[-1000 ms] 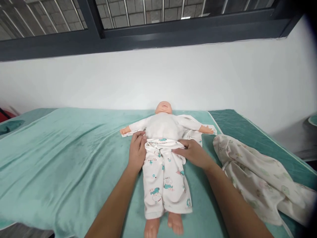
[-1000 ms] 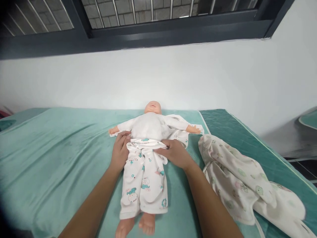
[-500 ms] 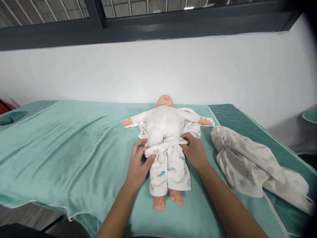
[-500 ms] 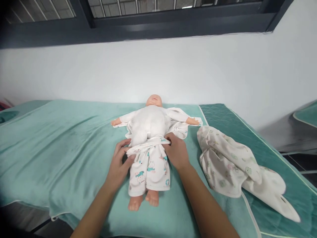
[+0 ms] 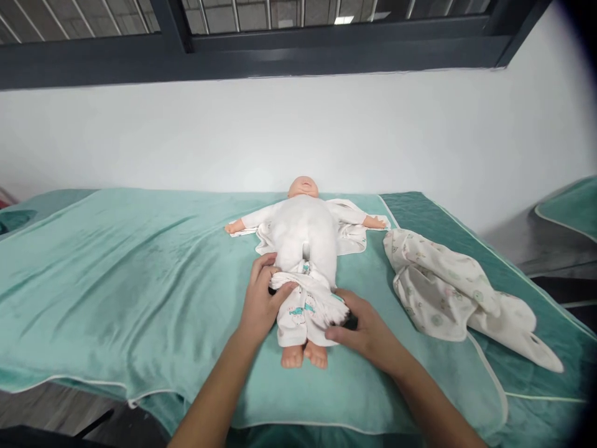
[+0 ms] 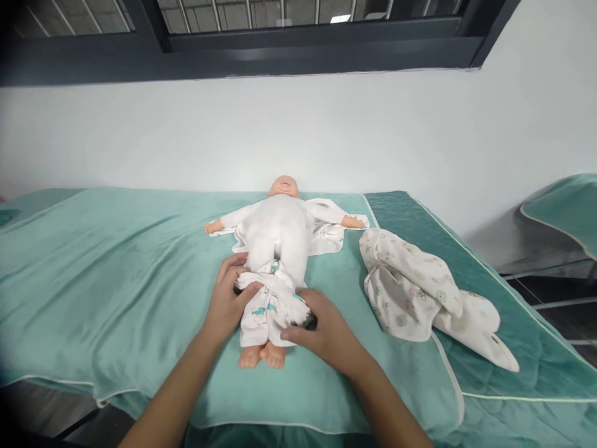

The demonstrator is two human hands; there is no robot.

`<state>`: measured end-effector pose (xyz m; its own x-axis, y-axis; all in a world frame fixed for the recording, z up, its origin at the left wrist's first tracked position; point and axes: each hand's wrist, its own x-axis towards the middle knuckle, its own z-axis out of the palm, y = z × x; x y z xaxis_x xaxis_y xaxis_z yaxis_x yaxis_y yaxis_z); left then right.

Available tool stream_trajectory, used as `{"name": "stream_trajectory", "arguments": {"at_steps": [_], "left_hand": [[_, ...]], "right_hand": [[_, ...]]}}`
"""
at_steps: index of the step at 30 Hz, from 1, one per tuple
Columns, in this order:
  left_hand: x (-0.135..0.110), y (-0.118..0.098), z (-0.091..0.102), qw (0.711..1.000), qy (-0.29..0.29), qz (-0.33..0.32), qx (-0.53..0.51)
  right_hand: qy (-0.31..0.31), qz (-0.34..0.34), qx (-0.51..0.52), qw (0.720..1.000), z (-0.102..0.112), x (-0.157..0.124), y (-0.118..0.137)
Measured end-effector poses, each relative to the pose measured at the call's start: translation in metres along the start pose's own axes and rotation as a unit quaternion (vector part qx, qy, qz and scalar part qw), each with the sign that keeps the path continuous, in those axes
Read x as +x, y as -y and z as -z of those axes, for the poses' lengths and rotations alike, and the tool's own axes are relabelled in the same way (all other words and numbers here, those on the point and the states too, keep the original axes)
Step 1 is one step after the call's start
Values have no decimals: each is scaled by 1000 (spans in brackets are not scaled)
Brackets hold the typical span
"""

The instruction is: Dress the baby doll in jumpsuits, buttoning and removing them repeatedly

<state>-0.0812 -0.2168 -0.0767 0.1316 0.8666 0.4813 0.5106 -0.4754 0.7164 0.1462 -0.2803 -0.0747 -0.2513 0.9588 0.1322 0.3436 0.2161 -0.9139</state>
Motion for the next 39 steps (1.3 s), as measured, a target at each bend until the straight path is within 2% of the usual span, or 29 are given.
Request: {"name": "stream_trajectory", "arguments": {"at_steps": [3, 7, 10, 14, 19, 22, 25, 29, 33, 36, 39], "left_hand": [[10, 2, -3, 1000, -11, -19, 19], [27, 4, -7, 999, -19, -38, 32], [26, -1, -6, 999, -23, -21, 24], [-3, -9, 7, 1000, 21, 13, 8], [-51, -7, 31, 991, 131, 4, 15], [-64, -5, 36, 984, 175, -32, 28], [-65, -11, 33, 984, 161, -48, 60], [-61, -22, 31, 982, 128, -98, 95], [-54, -30, 35, 981, 99, -129, 106], [-44, -41, 40, 980, 119, -98, 123], [-34, -59, 49, 978, 182, -2, 101]], "right_hand": [[18, -8, 27, 999, -1, 3, 7], [-35, -9, 9, 999, -7, 10, 10], [-63, -1, -8, 998, -10, 12, 7], [-78, 4, -25, 997, -11, 12, 5], [-76, -3, -56, 996, -5, 10, 8], [-14, 17, -76, 997, 4, 5, 11], [38, 54, -132, 989, 8, -4, 16], [-6, 71, -224, 972, 2, -14, 23], [-34, 45, -253, 966, 2, -17, 36], [-36, 10, -227, 973, 10, -15, 45], [-10, -5, -203, 979, 20, -11, 54]]}}
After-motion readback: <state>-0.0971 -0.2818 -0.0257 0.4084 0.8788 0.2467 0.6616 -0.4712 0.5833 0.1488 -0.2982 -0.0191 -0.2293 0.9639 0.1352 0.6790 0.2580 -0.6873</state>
